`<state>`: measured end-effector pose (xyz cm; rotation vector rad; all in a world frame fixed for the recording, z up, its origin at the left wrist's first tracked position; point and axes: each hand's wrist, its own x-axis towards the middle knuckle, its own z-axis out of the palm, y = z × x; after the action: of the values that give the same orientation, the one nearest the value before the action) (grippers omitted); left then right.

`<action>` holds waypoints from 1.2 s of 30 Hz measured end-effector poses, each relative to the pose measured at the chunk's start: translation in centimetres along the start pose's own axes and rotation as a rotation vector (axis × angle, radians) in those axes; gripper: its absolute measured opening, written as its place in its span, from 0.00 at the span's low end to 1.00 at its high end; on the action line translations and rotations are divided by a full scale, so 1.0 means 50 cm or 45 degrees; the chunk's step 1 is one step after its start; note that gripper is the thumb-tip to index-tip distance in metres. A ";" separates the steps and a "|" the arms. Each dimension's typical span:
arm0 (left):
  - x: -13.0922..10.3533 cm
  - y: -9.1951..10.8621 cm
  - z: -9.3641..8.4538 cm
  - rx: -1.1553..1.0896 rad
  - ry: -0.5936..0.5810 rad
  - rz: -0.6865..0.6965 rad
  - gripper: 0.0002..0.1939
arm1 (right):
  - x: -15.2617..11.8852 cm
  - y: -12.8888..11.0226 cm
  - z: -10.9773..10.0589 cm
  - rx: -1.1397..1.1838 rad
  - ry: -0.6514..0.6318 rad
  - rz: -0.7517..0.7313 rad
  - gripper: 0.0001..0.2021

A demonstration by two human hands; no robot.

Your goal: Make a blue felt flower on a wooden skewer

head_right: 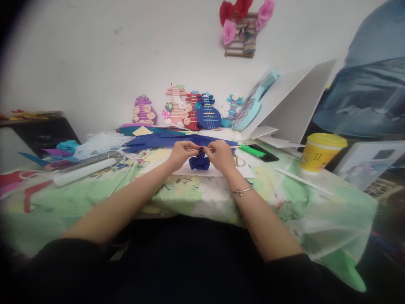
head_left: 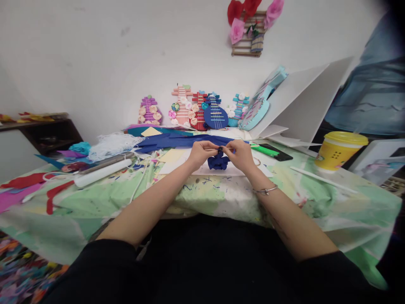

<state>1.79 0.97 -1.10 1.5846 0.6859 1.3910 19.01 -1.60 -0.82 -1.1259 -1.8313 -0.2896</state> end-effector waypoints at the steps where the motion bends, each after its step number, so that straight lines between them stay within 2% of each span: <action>1: 0.000 -0.001 0.001 0.009 0.006 0.005 0.13 | 0.000 0.000 0.002 -0.036 0.004 0.003 0.14; 9: 0.002 -0.002 -0.002 0.029 0.015 0.003 0.16 | 0.003 -0.001 0.008 -0.201 0.055 -0.018 0.19; 18: 0.007 -0.002 -0.011 -0.165 -0.111 0.023 0.15 | 0.002 0.000 0.004 -0.162 0.040 -0.025 0.19; 25: 0.003 0.011 -0.011 -0.046 -0.088 -0.017 0.21 | 0.000 0.001 0.002 -0.079 0.021 -0.023 0.16; 30: 0.001 0.013 -0.012 0.024 -0.048 0.002 0.21 | 0.001 0.000 -0.001 -0.077 -0.039 0.015 0.16; 36: 0.000 0.015 -0.011 0.104 -0.077 0.023 0.21 | 0.000 -0.004 -0.006 -0.150 -0.103 0.100 0.19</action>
<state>1.13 0.79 -0.46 1.6941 0.7011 1.3373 19.03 -1.88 -0.59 -1.3053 -1.8552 -0.3134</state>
